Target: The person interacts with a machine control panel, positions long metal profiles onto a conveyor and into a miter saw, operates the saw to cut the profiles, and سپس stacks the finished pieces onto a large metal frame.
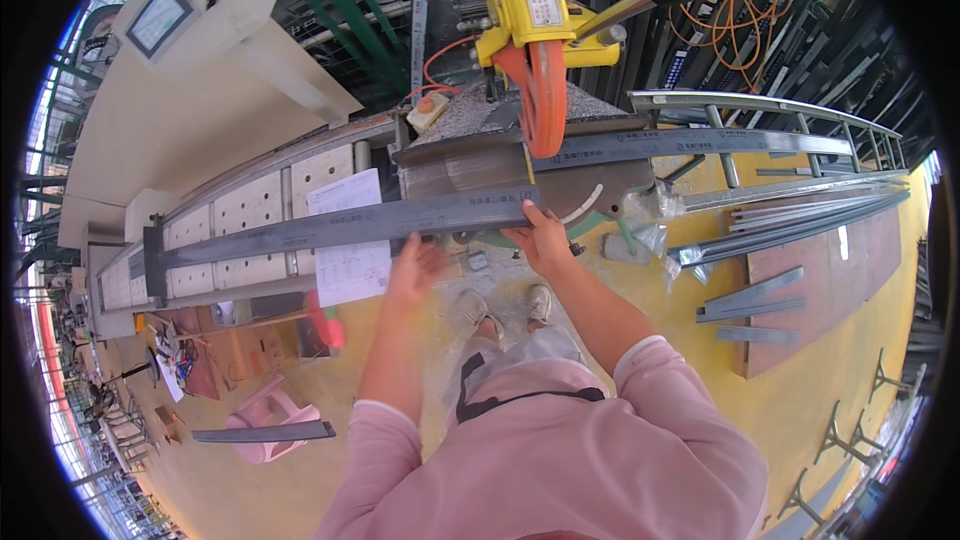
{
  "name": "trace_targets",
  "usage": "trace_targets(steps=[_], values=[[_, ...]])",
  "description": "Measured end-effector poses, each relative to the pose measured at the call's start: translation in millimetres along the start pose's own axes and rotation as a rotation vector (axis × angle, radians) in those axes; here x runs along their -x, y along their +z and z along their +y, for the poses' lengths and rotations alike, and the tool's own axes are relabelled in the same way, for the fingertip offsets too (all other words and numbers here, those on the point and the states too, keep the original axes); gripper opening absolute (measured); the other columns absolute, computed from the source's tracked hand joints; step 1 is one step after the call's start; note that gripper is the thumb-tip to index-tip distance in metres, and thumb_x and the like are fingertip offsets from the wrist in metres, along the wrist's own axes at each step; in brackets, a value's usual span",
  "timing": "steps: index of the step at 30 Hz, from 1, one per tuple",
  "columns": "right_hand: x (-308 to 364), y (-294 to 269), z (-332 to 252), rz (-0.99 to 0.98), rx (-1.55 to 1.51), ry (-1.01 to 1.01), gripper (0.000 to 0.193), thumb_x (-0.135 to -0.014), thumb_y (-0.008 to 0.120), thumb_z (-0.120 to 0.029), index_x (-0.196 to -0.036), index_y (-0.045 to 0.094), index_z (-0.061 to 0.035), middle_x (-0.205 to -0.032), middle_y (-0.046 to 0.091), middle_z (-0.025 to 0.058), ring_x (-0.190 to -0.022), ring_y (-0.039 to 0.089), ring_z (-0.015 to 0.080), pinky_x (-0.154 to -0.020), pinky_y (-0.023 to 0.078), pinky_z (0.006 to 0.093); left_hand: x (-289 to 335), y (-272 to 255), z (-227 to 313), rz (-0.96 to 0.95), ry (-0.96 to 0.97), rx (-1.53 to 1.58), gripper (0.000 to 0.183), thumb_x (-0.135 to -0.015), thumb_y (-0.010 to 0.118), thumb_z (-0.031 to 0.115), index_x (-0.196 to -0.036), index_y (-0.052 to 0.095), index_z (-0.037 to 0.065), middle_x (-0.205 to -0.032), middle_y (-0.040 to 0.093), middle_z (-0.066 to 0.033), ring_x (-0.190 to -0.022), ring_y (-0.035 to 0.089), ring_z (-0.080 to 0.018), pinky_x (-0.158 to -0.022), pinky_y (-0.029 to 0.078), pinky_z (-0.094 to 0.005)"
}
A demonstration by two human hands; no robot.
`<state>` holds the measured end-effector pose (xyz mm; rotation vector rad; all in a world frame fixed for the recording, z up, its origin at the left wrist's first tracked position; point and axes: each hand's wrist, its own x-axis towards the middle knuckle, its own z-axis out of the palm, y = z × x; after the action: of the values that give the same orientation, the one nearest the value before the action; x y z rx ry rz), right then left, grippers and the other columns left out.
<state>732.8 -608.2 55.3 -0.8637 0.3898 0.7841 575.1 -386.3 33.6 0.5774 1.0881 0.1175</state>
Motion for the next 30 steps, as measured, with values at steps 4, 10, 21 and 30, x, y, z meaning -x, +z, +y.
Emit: trace_targets(steps=[4, 10, 21, 30], values=[[-19, -9, -32, 0.028, 0.338, 0.172, 0.046, -0.098, 0.058, -0.032, -0.12, 0.05, 0.0069, -0.11, 0.063, 0.0171, -0.094, 0.068, 0.0257, -0.08, 0.058, 0.0371, -42, 71, -21, 0.096, 0.138, 0.243, 0.03, -0.094, 0.066, 0.032, -0.108, 0.058, 0.007, -0.098, 0.065, -0.0101, -0.083, 0.066, -0.0241, -0.07, 0.058, -0.0393], [-100, -80, -115, 0.324, 0.337, -0.039, 0.028, -0.099, 0.056, -0.032, -0.094, 0.061, -0.0058, -0.082, 0.067, 0.0058, -0.057, 0.056, 0.014, -0.048, 0.045, 0.0277, -74, 95, -10, 0.162, 0.171, 0.165, 0.03, -0.094, 0.066, 0.025, -0.111, 0.057, 0.002, -0.096, 0.065, -0.0122, -0.071, 0.065, -0.0235, -0.064, 0.059, -0.0352], [-54, -197, -179, 0.538, 0.578, -0.103, 0.03, -0.101, 0.05, -0.033, -0.095, 0.06, -0.0059, -0.071, 0.063, 0.0044, -0.052, 0.053, 0.0123, -0.041, 0.038, 0.0249, -89, 100, 38, 0.166, 0.0, -0.603, 0.052, -0.096, 0.053, 0.054, -0.104, 0.057, 0.002, -0.079, 0.07, -0.0119, -0.06, 0.067, -0.0208, -0.045, 0.045, -0.027], [-46, 5, 2, 0.077, 0.385, 0.179, 0.036, -0.098, 0.054, -0.023, -0.121, 0.054, 0.0047, -0.104, 0.067, 0.0142, -0.086, 0.066, 0.0234, -0.076, 0.054, 0.0335, -59, 41, 92, 0.277, 0.465, -1.101, 0.029, -0.09, 0.062, 0.03, -0.099, 0.061, 0.002, -0.086, 0.068, -0.013, -0.072, 0.065, -0.0246, -0.065, 0.051, -0.0355]])
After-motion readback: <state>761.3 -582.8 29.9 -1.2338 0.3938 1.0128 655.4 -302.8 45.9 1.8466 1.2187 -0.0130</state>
